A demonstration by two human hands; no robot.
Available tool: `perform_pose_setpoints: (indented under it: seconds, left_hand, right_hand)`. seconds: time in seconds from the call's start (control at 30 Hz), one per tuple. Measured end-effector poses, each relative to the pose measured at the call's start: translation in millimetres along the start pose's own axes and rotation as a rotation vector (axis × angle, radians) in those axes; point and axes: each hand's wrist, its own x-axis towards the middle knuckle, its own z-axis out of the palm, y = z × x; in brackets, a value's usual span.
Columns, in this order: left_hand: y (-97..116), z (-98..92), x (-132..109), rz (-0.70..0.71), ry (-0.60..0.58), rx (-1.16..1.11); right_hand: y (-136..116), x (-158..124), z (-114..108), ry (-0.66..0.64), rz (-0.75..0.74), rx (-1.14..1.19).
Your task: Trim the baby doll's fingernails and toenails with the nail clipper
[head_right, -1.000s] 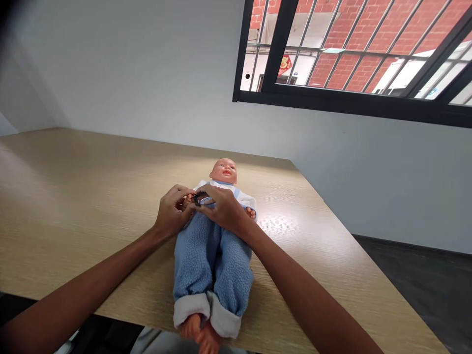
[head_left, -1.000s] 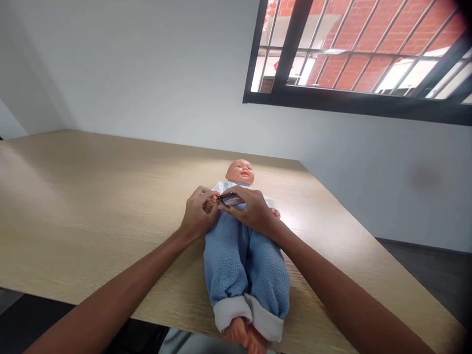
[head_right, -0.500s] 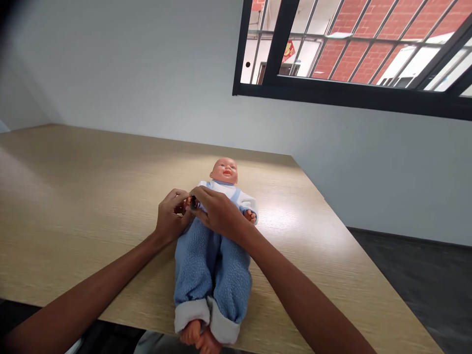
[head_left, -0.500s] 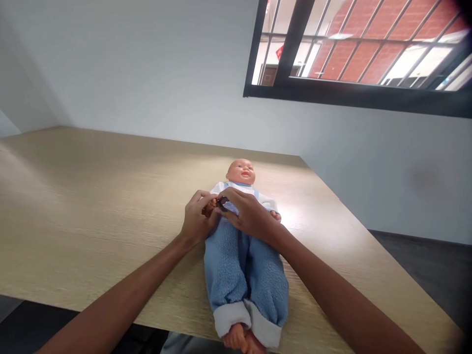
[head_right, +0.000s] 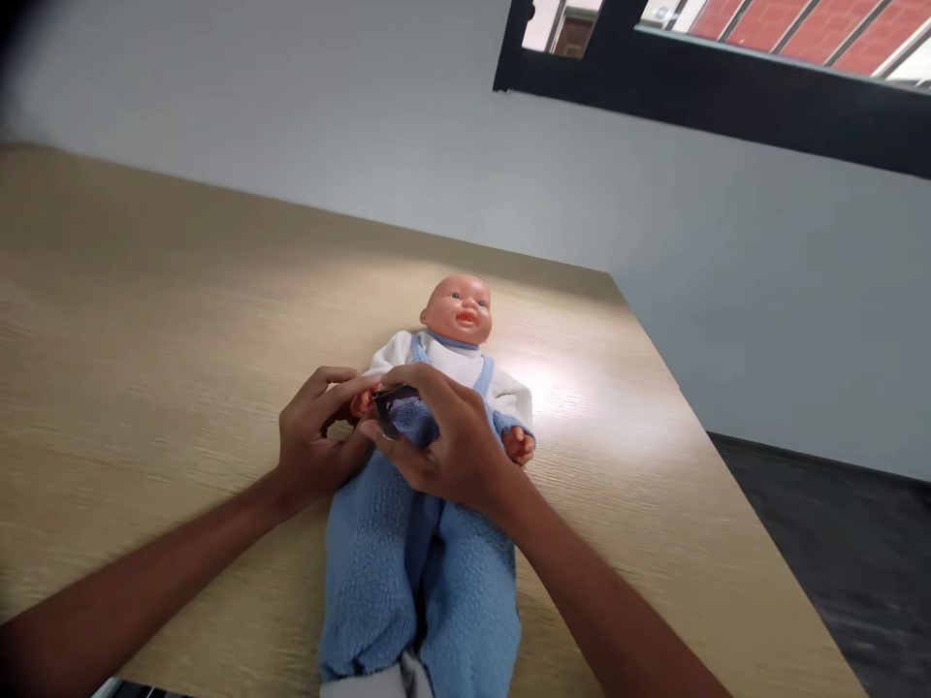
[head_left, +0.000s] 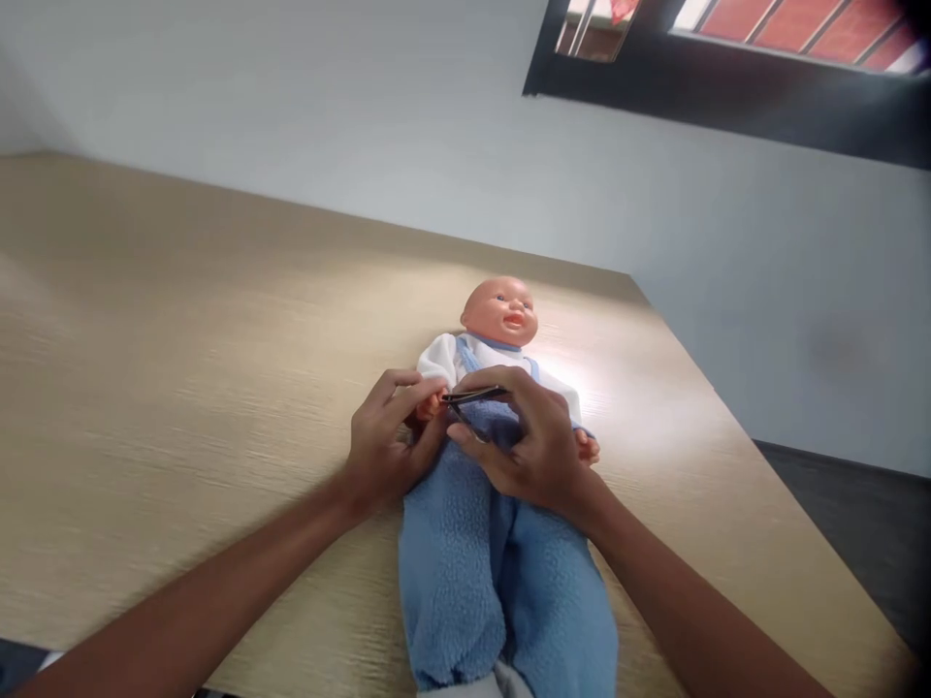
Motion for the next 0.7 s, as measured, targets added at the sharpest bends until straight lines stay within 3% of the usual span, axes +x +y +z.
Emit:
perform_pose_setpoints:
  seconds: [0.17,0.33,0.7]
  left_hand:
    - [5,-0.1,0,-0.034,0.023,-0.052]
    - [5,0.9,-2,-0.076,0.047,-0.145]
    - [0,5.8,0,-0.020,0.102,-0.125]
  right_hand:
    - [7,-5,5,0.049,0.072,0.244]
    - [13,-9,6,0.018,0.085,0.317]
    - [10,-5,5,-0.038,0.013,0.158]
